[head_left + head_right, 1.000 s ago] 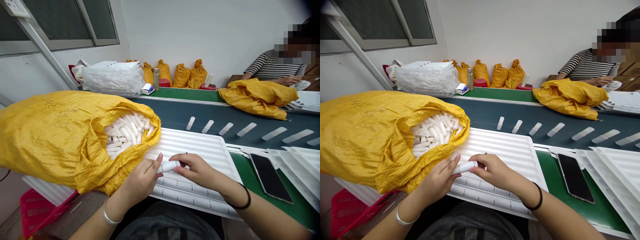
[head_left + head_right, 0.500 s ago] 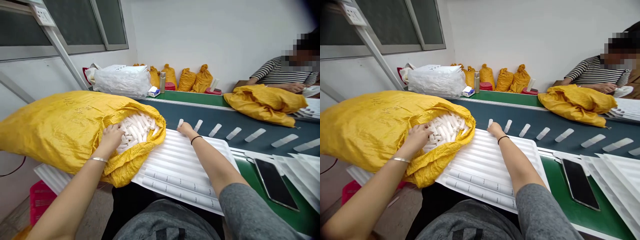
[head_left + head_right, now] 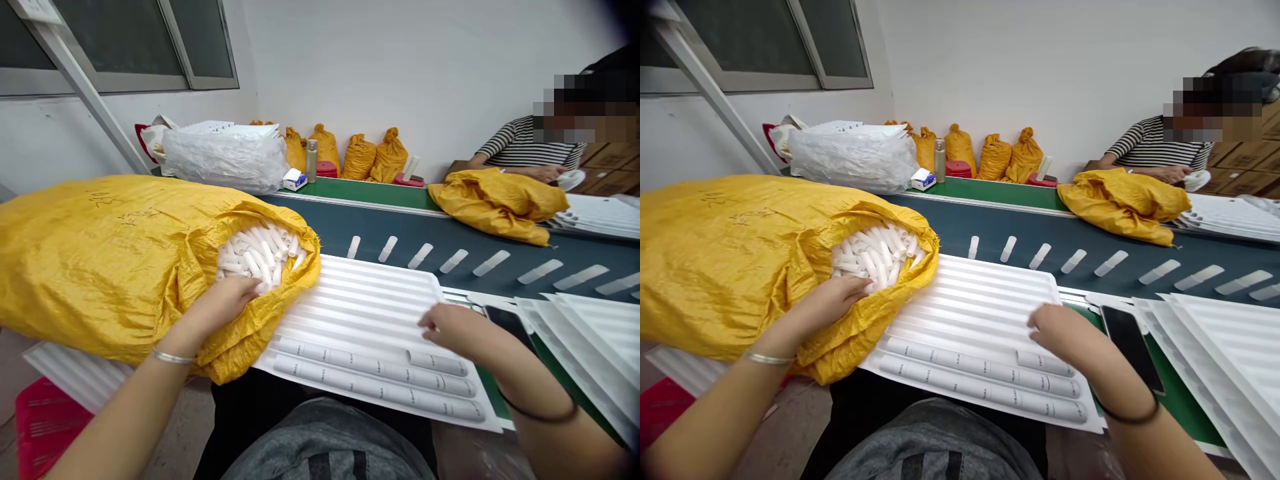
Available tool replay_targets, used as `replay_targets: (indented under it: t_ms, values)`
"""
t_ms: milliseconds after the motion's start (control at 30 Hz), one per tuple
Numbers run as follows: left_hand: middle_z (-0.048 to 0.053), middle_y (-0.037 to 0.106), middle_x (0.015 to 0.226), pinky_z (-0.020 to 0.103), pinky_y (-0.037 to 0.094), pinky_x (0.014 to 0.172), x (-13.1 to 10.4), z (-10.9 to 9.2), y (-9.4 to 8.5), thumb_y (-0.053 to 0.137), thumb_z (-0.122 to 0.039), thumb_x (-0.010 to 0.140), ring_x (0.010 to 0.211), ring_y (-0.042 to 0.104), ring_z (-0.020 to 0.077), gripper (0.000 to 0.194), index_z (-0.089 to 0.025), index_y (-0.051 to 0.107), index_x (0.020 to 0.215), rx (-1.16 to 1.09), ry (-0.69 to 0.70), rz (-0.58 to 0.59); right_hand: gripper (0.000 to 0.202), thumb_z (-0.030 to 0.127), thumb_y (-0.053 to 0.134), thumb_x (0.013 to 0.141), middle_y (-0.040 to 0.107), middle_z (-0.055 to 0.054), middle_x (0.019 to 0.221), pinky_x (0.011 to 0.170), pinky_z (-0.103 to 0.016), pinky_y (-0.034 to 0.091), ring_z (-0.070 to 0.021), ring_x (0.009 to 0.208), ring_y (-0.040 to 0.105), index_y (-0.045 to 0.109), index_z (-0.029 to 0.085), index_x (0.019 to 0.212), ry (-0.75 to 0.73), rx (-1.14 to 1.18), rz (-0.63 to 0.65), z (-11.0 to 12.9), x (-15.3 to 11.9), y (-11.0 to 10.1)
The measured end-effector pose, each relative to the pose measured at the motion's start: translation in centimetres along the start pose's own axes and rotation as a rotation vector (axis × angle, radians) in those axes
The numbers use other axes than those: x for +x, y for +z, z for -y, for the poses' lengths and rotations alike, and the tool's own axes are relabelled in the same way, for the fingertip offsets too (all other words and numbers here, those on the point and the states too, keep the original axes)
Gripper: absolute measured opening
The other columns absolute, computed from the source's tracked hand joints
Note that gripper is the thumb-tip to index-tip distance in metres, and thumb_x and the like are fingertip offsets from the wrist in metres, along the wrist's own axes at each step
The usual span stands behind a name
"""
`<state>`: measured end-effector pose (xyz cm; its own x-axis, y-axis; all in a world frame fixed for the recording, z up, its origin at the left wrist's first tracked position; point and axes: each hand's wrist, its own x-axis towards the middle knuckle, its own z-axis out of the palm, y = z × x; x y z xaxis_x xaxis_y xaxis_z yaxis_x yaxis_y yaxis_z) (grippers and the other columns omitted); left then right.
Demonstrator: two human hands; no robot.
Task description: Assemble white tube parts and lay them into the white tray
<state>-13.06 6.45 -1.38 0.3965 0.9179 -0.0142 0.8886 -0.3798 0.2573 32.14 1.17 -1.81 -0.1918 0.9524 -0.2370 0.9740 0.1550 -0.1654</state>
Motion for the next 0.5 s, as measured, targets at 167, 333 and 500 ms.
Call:
replay_targets:
  t_ms: [167,333,500]
  values:
    - [0.01,0.066,0.115,0.034,0.051,0.09,-2.5,-4.4,0.6,0.055,-0.028,0.089,0.108,0.06,0.0217,0.026,-0.019,0.066,0.11,-0.367,0.088,-0.611,0.023,0.012,0.053,0.075,0.071,-0.009,0.093,0.074,-0.037,0.052,-0.0241,0.078,0.068,0.073,0.022,0.08,-0.146,0.005,0.03,-2.5,-4.5,5.1]
    - [0.006,0.069,0.103,0.03,0.054,0.086,-2.8,-9.3,2.8,0.073,-0.025,0.078,0.099,0.065,0.018,0.025,-0.02,0.066,0.102,-1.087,0.1,-0.699,0.018,0.021,0.055,0.079,0.066,-0.008,0.09,0.064,-0.033,0.052,-0.0223,0.074,0.065,0.063,0.019,0.095,-0.128,0.131,-0.233,0.8,-4.7,3.8]
    - [0.003,0.072,0.096,0.02,0.056,0.067,-2.1,-13.4,5.0,0.077,-0.034,0.074,0.08,0.068,0.0112,0.034,-0.02,0.057,0.097,-1.872,-0.143,-0.439,0.026,0.03,0.054,0.088,0.065,-0.006,0.086,0.066,-0.029,0.054,-0.0172,0.075,0.063,0.06,0.018,0.111,-0.297,0.659,-0.403,7.0,-3.5,2.3]
